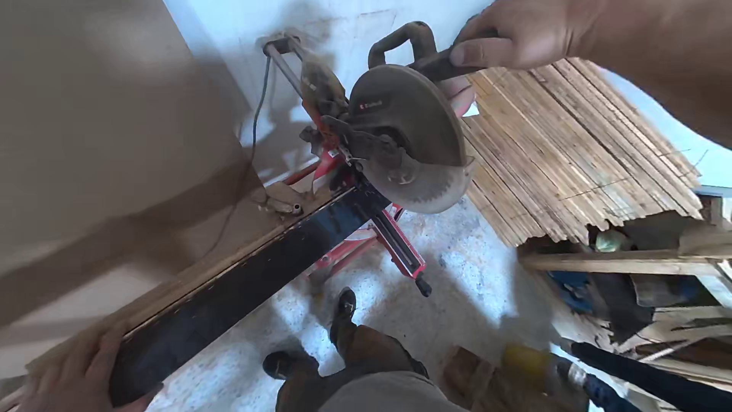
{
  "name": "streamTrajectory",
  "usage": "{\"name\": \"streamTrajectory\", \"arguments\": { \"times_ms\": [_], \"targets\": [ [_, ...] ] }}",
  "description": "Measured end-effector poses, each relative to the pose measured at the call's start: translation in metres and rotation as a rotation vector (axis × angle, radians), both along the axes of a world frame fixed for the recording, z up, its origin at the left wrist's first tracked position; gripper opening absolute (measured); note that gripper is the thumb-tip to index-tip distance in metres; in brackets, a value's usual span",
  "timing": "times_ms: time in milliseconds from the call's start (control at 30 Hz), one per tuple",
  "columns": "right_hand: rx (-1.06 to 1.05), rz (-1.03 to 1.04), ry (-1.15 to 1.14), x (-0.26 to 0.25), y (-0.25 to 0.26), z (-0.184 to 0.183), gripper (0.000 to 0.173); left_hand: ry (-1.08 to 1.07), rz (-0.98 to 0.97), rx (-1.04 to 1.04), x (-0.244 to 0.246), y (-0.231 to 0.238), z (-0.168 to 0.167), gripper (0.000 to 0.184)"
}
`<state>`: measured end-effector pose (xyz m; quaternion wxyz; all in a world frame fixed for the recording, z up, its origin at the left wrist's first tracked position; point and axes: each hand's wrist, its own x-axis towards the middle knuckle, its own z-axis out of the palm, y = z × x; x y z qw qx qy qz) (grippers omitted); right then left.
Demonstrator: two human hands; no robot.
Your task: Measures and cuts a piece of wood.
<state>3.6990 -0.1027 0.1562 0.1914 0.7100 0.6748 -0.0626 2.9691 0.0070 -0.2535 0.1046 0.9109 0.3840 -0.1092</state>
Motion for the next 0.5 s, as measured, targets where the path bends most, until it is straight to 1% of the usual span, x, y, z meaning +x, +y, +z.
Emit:
{"name": "streamTrajectory", "arguments": {
  "times_ms": [100, 200, 300, 367, 433, 500],
  "targets": [
    [0.119, 0.085, -0.004, 0.000, -0.020, -0.012, 0.065, 0.024, 0.038, -0.042, 0.008, -0.005, 0.008, 0.144],
    [0.221, 0.111, -0.003, -0.010, -0.072, -0.035, 0.062, 0.003, 0.047, -0.003, -0.002, -0.002, -0.004, 0.145],
    [0.335, 0.075, 0.015, -0.023, -0.145, -0.074, 0.059, -0.026, 0.049, -0.001, -0.006, -0.002, -0.010, 0.147],
    [0.401, 0.072, 0.022, -0.028, -0.188, -0.107, 0.057, -0.066, 0.039, 0.013, -0.005, -0.003, -0.010, 0.145],
    [0.464, 0.063, 0.016, -0.035, -0.221, -0.141, 0.059, -0.091, 0.017, 0.028, -0.003, -0.003, -0.007, 0.143],
    [0.538, 0.061, 0.003, -0.037, -0.239, -0.167, 0.061, -0.085, 0.018, 0.027, 0.004, -0.005, 0.002, 0.142]
  ]
}}
